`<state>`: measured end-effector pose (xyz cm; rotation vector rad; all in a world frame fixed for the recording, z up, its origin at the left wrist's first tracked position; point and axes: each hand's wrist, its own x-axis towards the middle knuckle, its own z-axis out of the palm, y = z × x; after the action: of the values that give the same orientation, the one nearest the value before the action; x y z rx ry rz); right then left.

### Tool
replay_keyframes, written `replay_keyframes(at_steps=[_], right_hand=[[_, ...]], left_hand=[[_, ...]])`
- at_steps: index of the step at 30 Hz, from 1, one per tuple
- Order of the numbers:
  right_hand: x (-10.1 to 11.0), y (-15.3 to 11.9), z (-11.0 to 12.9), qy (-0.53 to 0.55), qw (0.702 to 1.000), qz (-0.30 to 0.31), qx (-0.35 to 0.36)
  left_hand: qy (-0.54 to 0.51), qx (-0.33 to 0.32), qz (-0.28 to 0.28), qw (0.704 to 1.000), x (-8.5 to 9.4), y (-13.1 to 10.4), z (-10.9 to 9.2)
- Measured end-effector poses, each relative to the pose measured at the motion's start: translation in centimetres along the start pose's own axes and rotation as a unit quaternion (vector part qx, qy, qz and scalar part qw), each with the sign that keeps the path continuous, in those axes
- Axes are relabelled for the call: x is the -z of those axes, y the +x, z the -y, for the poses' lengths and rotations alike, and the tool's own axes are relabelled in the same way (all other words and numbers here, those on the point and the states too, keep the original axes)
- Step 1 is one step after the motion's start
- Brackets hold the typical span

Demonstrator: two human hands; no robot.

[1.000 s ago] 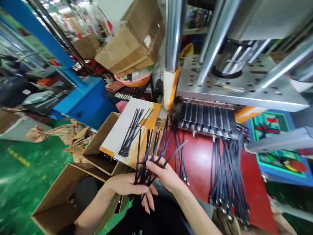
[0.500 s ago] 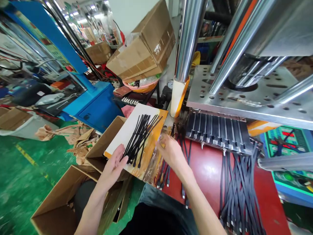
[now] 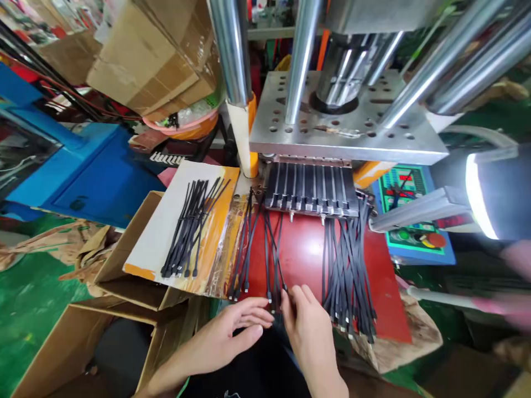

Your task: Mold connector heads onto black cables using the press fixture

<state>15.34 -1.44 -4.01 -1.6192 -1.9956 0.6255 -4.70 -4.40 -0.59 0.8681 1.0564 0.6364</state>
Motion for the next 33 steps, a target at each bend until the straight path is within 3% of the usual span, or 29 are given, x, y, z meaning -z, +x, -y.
replay_keyframes(at_steps=[3, 5, 6, 8, 10, 11, 14, 17, 20, 23, 26, 29, 31, 33], right_hand=[[2.3, -2.0, 0.5, 0.12, 0.989, 0.091, -0.009], [3.6, -3.6, 0.1, 0.138, 0.977, 0.162, -0.02], [4.1, -4.1, -0.4, 0.117, 0.979, 0.162, -0.037], [4.7, -4.7, -1.8, 0.016, 0.99, 0.09, -0.106], [4.7, -4.5, -3.2, -0.118, 0.978, -0.002, -0.175], [4.5, -4.1, -3.8, -0.171, 0.965, -0.021, -0.195], [4.1, -2.8, -4.7, -0.226, 0.949, -0.002, -0.218], [4.6, -2.1, -4.7, -0.143, 0.965, 0.001, -0.222], [5.4, -2.8, -3.8, 0.039, 0.976, 0.005, -0.215], [6.1, -4.8, -2.5, 0.207, 0.951, 0.077, -0.218], [6.8, -6.6, -2.0, 0.261, 0.922, 0.179, -0.223], [7.8, -6.0, -2.6, 0.326, 0.886, 0.25, -0.216], [8.0, -4.1, -2.7, 0.4, 0.86, 0.231, -0.218], [7.6, -1.6, -2.1, 0.451, 0.846, 0.156, -0.239]], left_hand=[[-0.229, 0.009, -0.035, 0.973, -1.5, 2.3, 0.4], [-0.31, 0.006, -0.067, 0.948, -2.3, 3.8, 0.1], [-0.31, 0.002, -0.071, 0.948, -2.5, 4.5, -0.1], [-0.244, -0.013, -0.061, 0.968, -2.8, 5.4, -0.5], [-0.143, -0.029, -0.044, 0.988, -2.8, 5.8, -0.8], [-0.097, -0.032, -0.036, 0.994, -2.8, 5.8, -0.9], [-0.007, -0.016, -0.011, 1.0, -3.0, 5.8, -1.0], [0.034, 0.012, 0.009, 0.999, -3.7, 6.3, -0.8], [0.006, 0.042, 0.048, 0.998, -4.6, 7.3, -0.7], [-0.135, 0.072, 0.069, 0.986, -5.3, 8.1, -1.1], [-0.258, 0.087, 0.074, 0.959, -5.4, 7.9, -2.0], [-0.225, 0.06, 0.121, 0.965, -5.2, 6.6, -2.8], [-0.147, 0.044, 0.159, 0.975, -5.2, 5.4, -2.8], [-0.07, 0.047, 0.173, 0.981, -5.2, 4.4, -2.6]])
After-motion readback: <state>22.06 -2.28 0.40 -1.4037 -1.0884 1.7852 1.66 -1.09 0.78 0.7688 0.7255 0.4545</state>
